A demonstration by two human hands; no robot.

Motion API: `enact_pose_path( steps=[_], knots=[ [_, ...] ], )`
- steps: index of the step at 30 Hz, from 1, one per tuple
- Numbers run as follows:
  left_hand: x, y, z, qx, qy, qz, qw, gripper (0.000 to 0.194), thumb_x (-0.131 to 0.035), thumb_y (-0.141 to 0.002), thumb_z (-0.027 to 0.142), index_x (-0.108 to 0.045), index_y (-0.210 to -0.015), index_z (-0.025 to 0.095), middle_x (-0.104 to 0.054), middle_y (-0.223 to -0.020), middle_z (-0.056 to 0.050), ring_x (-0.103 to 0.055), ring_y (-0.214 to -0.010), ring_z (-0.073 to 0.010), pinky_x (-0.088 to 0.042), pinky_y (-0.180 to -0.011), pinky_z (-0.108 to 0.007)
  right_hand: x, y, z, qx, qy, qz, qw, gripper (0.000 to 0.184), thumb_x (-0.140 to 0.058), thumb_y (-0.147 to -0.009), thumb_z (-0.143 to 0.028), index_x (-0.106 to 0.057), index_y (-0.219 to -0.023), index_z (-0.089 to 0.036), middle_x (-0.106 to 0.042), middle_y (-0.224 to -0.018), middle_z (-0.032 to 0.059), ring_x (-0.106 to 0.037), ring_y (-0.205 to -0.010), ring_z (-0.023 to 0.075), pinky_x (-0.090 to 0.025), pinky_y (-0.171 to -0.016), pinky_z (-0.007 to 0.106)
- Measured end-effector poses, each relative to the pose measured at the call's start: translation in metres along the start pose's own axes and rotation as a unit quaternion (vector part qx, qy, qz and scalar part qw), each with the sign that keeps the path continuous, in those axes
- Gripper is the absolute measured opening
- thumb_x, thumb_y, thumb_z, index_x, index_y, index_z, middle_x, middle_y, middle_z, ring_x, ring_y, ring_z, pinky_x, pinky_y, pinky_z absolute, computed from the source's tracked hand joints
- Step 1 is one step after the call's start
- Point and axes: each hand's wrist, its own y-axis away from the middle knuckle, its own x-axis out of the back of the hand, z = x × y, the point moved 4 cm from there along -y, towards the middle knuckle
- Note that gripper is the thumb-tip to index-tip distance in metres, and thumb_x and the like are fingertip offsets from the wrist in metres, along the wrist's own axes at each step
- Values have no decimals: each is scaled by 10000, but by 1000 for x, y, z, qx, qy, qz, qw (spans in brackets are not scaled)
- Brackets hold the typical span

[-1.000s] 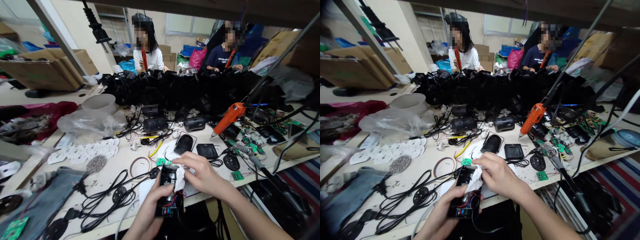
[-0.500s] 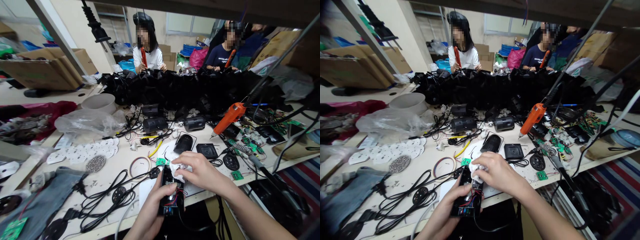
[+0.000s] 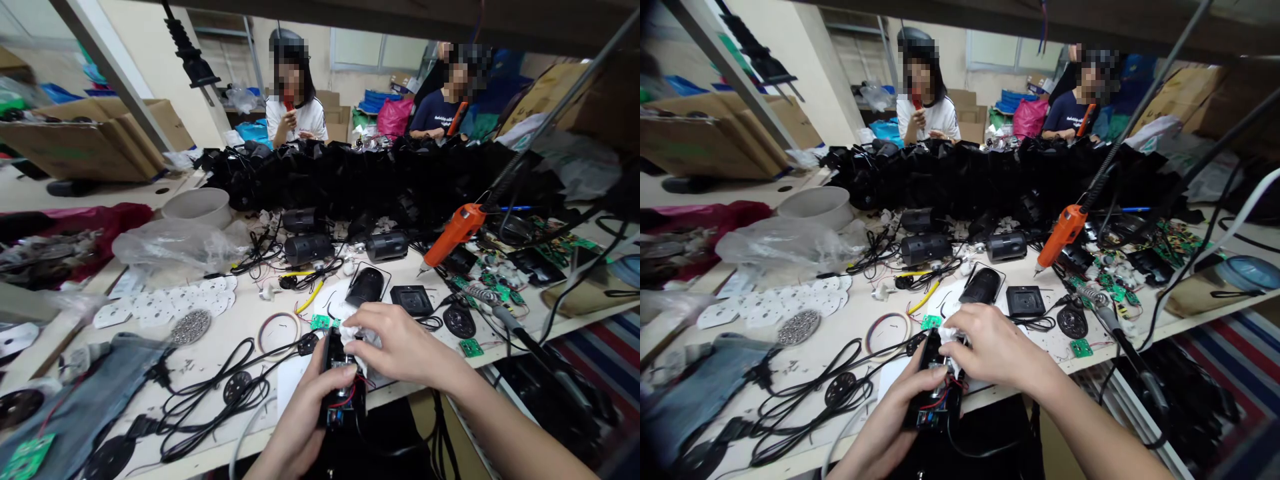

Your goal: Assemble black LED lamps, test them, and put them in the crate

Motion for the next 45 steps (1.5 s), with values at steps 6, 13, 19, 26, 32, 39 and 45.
enact_pose_path(
  steps=[6, 13, 19, 26, 32, 39, 45],
  knots=[
    [0, -1, -2, -10, -4, -7, 1000, 874, -767, -646, 208, -394, -1435, 272, -702, -1065, -54, -656, -836, -213, -481, -732, -291, -6, -5, 0, 14, 42, -39, 998, 204, -512, -801, 13, -561, -897, -161, -564, -852, 39, -530, -741, 159, -458, -693, 277],
    [3, -3, -2, 3, -2, -12, 1000, 865, -770, -665, 250, -385, -1439, 253, -708, -986, -58, -654, -787, -205, -474, -691, -280, -13, -1, -1, 60, 128, -54, 988, 212, -453, -846, 8, -570, -945, -138, -594, -888, 91, -572, -859, 226, -501, -747, 338],
    [2, -1, 2, 14, -24, -17, 999, 858, -760, -678, 260, -367, -1441, 266, -697, -850, -35, -663, -719, -210, -498, -646, -299, -16, 1, 0, 121, 187, -36, 974, 144, -459, -919, -87, -584, -984, -117, -618, -853, 101, -590, -813, 230, -509, -719, 336],
    [-2, -2, 1, 11, -26, -13, 1000, 862, -732, -701, 209, -328, -1460, 262, -696, -828, -26, -667, -750, -202, -484, -668, -281, -19, -5, 6, 107, 184, -8, 977, 157, -501, -920, -163, -568, -778, -160, -591, -725, 49, -560, -694, 185, -447, -619, 285],
    [-5, -1, 1, 14, -35, 7, 999, 842, -723, -704, 209, -354, -1459, 267, -715, -872, -22, -651, -780, -194, -468, -696, -269, -23, -15, 10, 62, 153, -55, 985, 95, -553, -824, -92, -526, -795, -178, -594, -775, 42, -552, -737, 190, -444, -661, 286],
    [-4, -5, 3, 5, -39, 1, 999, 866, -733, -673, 193, -368, -1456, 258, -716, -1061, -53, -650, -788, -189, -463, -724, -272, -22, -17, 9, 61, 126, -87, 986, 187, -487, -764, -4, -492, -826, -181, -564, -818, 44, -526, -785, 192, -461, -702, 287],
    [-3, -4, 6, 24, -36, -6, 999, 799, -723, -674, 213, -421, -1411, 270, -703, -876, -36, -659, -712, -193, -480, -642, -269, -16, -11, 4, 57, 117, -106, 986, 270, -444, -750, 42, -534, -933, -135, -576, -915, 88, -547, -888, 218, -503, -790, 323]
  ],
)
